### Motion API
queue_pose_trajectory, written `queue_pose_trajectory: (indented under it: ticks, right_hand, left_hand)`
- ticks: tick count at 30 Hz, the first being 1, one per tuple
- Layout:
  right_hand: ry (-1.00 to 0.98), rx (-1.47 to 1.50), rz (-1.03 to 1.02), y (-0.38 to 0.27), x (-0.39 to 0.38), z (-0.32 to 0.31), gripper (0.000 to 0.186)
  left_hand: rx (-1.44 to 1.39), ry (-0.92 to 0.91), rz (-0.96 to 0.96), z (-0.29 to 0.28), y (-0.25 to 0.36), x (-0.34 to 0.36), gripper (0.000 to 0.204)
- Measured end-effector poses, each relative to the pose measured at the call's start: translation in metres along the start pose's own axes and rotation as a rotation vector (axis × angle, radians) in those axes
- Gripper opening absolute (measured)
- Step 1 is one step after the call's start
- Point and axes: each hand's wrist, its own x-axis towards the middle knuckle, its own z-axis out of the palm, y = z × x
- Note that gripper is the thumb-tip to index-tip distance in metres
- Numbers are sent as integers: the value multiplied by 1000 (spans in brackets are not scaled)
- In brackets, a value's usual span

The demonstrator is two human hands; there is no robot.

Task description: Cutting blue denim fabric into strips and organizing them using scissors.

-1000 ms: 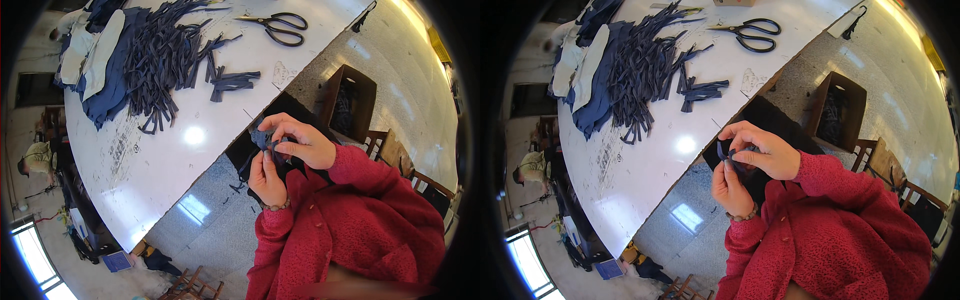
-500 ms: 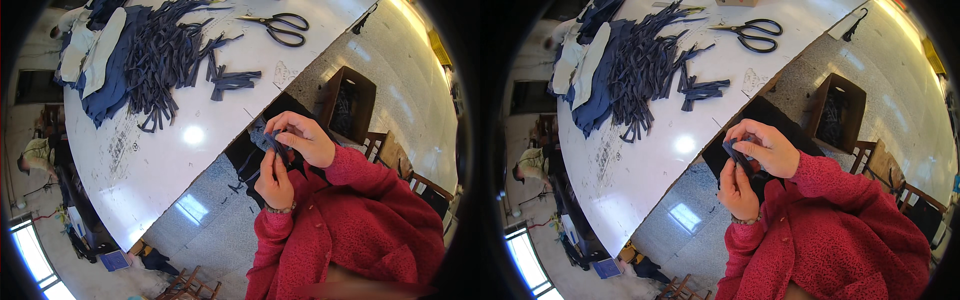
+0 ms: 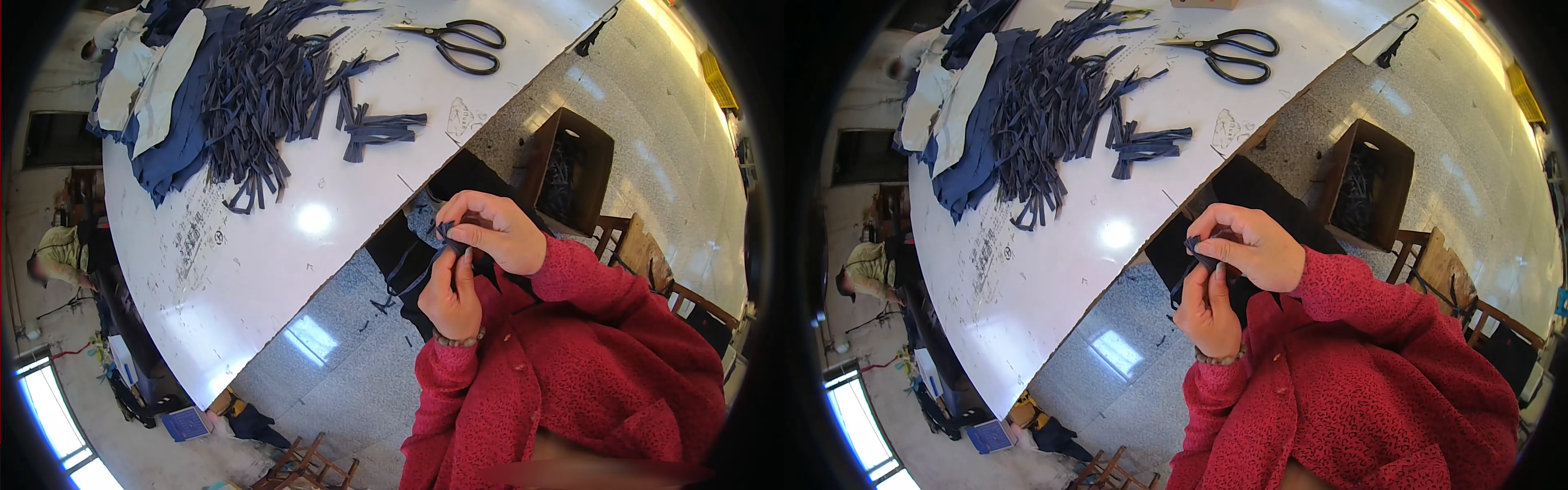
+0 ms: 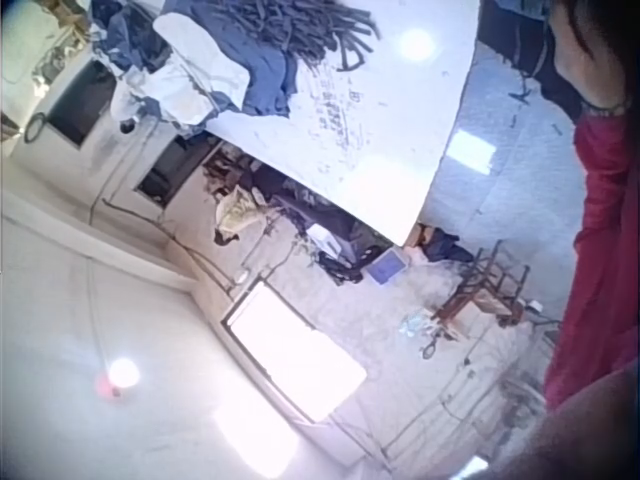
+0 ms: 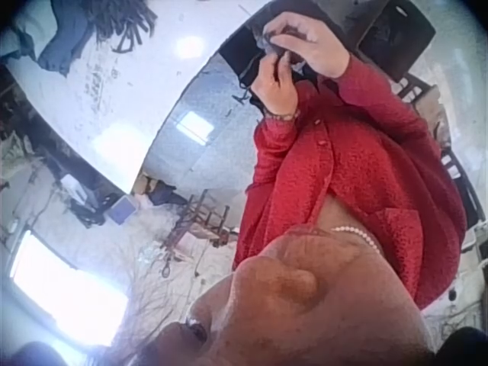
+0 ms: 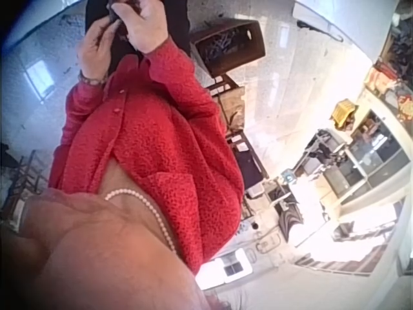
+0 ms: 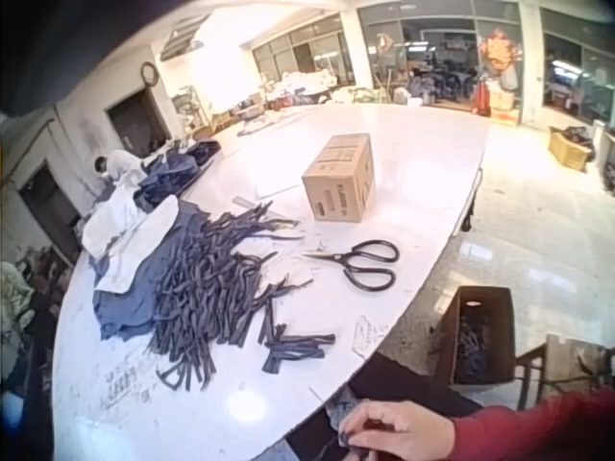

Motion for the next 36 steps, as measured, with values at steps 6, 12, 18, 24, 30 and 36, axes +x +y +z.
queue_pose_trajectory:
  ticks: [6,12,18,24,30,36]
  right_hand:
    - [-38,40,-30,1,1,0,7]
    - [-51,57,-40,0,2,1,9]
    - [21,-185,-179,11,1,3,13]
    - [58,-400,-289,12,3,5,15]
    - [66,-446,-369,7,4,5,17]
    - [41,-526,-394,6,5,2,13]
  left_hand:
    - [18,20,-22,1,3,-1,18]
    - [-28,28,-46,6,3,-3,20]
    - [-84,41,-52,16,0,-1,22]
    - [-186,78,-220,20,8,1,20]
    - [-271,131,-270,23,1,-1,18]
    - [-192,171,-177,24,0,2,18]
